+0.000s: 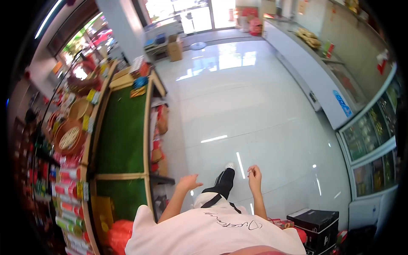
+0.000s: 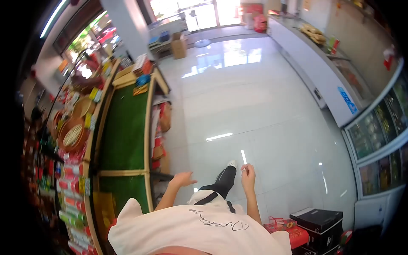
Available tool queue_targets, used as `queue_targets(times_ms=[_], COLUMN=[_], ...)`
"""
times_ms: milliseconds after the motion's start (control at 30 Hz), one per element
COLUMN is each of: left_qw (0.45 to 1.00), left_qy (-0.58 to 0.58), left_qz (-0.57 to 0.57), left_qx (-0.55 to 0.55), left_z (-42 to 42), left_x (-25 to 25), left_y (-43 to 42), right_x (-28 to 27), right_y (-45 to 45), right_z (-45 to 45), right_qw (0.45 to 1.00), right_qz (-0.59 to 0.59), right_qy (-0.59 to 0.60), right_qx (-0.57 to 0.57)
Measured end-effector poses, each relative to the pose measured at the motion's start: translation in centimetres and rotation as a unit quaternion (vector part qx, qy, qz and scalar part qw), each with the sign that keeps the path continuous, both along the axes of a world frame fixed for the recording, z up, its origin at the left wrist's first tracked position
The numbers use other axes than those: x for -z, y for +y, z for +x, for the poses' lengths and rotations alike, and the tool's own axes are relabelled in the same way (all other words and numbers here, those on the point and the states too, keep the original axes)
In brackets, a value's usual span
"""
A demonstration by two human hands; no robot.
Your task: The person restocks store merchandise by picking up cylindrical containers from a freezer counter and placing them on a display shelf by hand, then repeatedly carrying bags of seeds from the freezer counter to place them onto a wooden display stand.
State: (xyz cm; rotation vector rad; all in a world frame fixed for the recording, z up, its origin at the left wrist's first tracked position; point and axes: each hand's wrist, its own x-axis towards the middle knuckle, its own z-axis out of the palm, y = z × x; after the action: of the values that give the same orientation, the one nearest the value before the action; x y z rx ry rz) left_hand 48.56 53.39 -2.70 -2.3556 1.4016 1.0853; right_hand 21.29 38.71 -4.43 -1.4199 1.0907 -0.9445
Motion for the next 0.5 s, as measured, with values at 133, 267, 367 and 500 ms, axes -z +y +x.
queue_targets(times_ms=[133, 267, 367, 500], left_qw=[0.993, 0.971, 0.943, 0.887], left_qy=[0.06, 0.035, 0.024, 0.098], left_qz=[-0.063, -0.126, -0.204, -0.28], left_qx=[0.081, 0.201, 0.262, 0.355], left_z=[-1.4, -3.2, -8.0, -13.5], left_x=[1.3, 1.3, -1.7, -5.8], left_y=[-13.4, -29.2, -40.3, -50.0], right_x=[4.3, 8.6, 19.5, 28.2], right_y=[-9.0, -17.2, -16.7, -5.3], right_z=[-5.7, -10.9, -17.7, -24.7], right_qw=[0.991, 0.944, 0.892, 0.78], right_qz=[-0.051, -0.025, 0.098, 0.322], right_qy=[0.035, 0.209, 0.324, 0.443], right_qx=[0.12, 0.253, 0.299, 0.303])
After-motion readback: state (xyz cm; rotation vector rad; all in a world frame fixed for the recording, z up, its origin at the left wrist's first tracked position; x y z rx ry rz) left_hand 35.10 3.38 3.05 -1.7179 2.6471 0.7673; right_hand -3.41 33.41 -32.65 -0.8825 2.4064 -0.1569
